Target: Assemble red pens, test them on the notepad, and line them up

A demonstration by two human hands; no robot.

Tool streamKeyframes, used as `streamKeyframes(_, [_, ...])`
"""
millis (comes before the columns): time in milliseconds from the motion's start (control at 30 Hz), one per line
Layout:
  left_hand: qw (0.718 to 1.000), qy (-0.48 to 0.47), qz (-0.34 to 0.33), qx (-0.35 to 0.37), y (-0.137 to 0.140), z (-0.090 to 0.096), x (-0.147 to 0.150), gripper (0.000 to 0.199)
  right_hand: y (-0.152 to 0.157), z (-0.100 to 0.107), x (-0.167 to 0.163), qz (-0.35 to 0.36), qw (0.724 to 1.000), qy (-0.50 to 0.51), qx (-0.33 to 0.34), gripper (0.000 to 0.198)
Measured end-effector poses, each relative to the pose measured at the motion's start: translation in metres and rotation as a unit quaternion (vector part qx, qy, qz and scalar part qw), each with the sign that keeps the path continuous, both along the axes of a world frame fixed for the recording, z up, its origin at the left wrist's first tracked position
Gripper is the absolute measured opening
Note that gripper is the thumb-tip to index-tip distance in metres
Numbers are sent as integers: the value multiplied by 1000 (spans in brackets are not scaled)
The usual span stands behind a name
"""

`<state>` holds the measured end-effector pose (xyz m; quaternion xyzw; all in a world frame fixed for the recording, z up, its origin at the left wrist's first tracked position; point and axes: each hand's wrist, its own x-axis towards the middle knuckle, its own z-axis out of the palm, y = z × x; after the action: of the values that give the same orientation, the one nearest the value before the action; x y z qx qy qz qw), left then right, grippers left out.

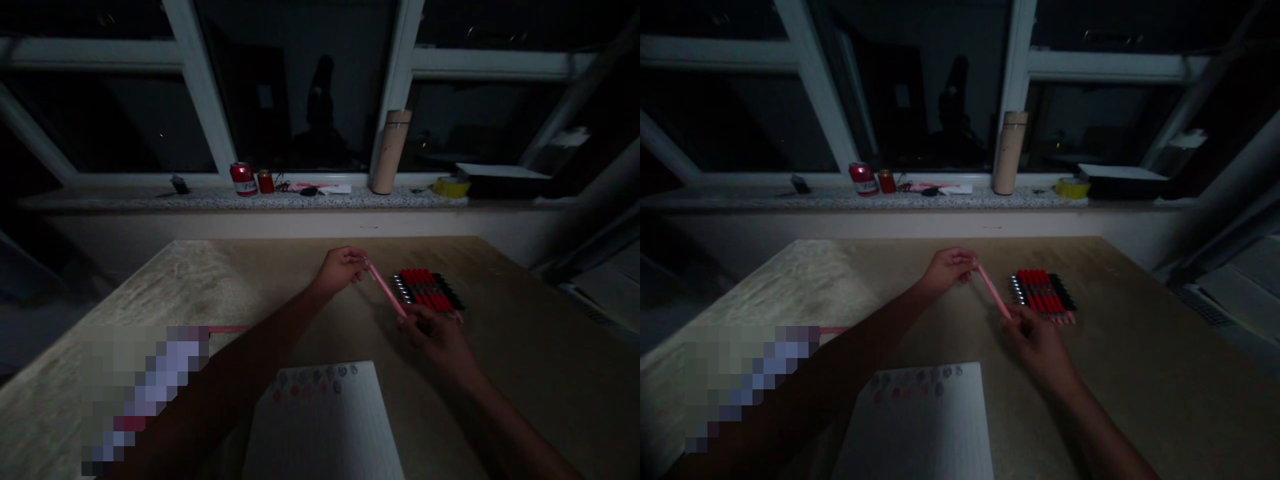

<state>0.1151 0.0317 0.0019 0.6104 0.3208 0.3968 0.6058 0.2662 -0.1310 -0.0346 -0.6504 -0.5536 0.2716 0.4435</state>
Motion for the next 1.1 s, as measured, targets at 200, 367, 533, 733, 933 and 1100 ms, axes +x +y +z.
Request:
streamKeyframes(200, [995,67,-65,19,24,0,92,13,-1,-3,50,-119,991,-55,25,34])
streamKeyframes(367, [979,134,-143,63,31,-7,159,12,-6,-7,78,-194,969,-153,-14,31])
streamKeyframes(533, [962,191,-159,115,46,-14,201,9,-5,-4,93,-219,958,-180,-48,31])
streamKeyframes(733, [943,226,-187,160,62,-23,223,12,0,-2,99,-239,945,-210,-70,30])
streamKeyframes(933, [927,254,-203,185,69,-36,223,13,2,-2,99,-247,940,-217,-88,28])
streamKeyframes(1100, [919,279,-203,192,71,-42,220,13,2,-4,99,-239,943,-214,-85,29])
